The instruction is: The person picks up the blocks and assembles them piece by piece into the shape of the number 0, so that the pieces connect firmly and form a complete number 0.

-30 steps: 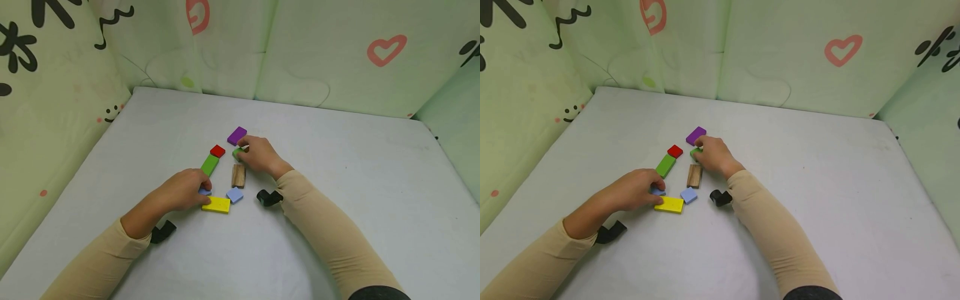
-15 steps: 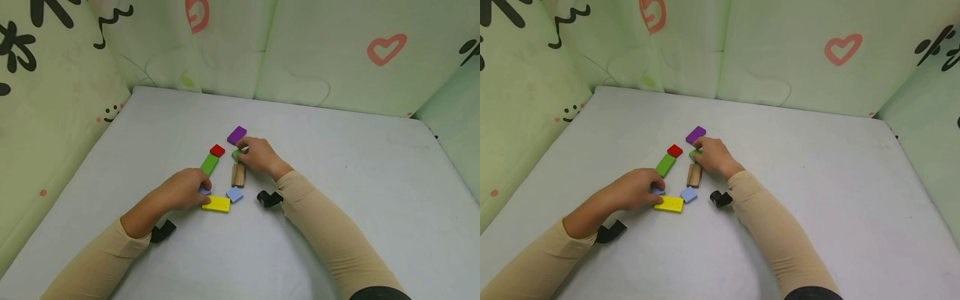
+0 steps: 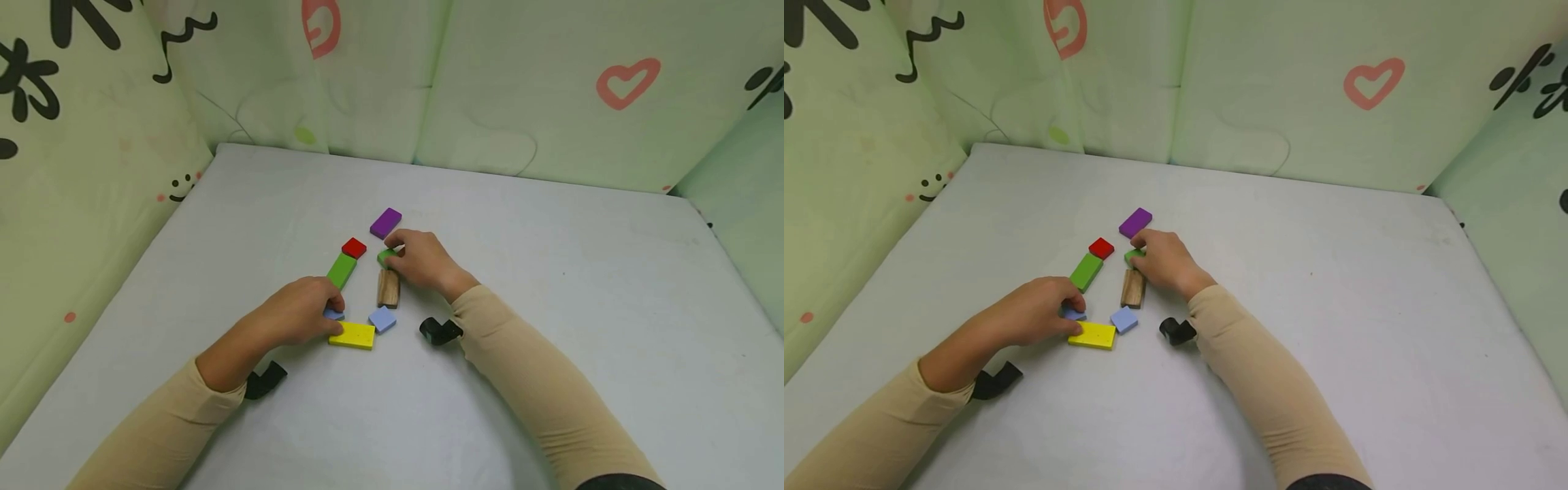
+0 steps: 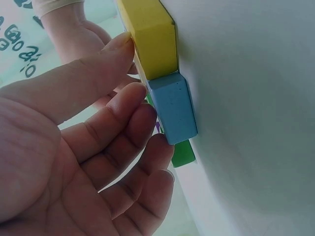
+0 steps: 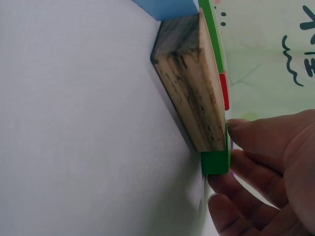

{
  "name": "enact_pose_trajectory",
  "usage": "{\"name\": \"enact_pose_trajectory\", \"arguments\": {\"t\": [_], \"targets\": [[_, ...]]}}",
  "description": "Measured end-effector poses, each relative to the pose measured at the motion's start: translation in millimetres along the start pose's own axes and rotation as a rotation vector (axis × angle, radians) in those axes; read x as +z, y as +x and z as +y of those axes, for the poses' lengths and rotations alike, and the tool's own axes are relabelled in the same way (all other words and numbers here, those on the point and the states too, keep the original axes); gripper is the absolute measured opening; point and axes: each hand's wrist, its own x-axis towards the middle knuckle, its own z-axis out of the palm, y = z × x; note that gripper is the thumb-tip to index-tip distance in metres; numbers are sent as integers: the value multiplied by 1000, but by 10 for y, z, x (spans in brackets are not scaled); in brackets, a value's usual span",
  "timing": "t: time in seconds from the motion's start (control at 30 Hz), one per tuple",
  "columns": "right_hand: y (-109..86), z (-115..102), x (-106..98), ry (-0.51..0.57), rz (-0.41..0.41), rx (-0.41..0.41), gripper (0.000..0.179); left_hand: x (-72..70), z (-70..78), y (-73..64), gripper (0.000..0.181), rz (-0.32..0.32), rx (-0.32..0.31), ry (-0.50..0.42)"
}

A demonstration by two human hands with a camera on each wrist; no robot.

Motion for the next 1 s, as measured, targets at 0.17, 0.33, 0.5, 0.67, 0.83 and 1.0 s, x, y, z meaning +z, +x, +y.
{"name": "enact_pose_trajectory", "arguments": {"t": [0.17, 0.33, 0.5, 0.67, 0.83, 1.0], "targets": [[-15, -1, 10, -1, 1, 3, 35, -1, -4, -4, 26, 5, 7, 1], [-25, 3, 12, -5, 0, 2, 35, 1, -3, -2, 26, 6, 6, 0], [-32, -5, 16, -10, 2, -1, 35, 4, -9, 3, 26, 8, 1, 1], [-40, -15, 19, -15, 0, 4, 35, 4, -7, 3, 26, 4, -2, -1], [-41, -17, 23, -17, -2, 9, 35, 3, -4, -2, 26, 6, 1, -2], [-37, -15, 30, -14, 0, 13, 35, 0, 0, -3, 26, 6, 0, 2]]}}
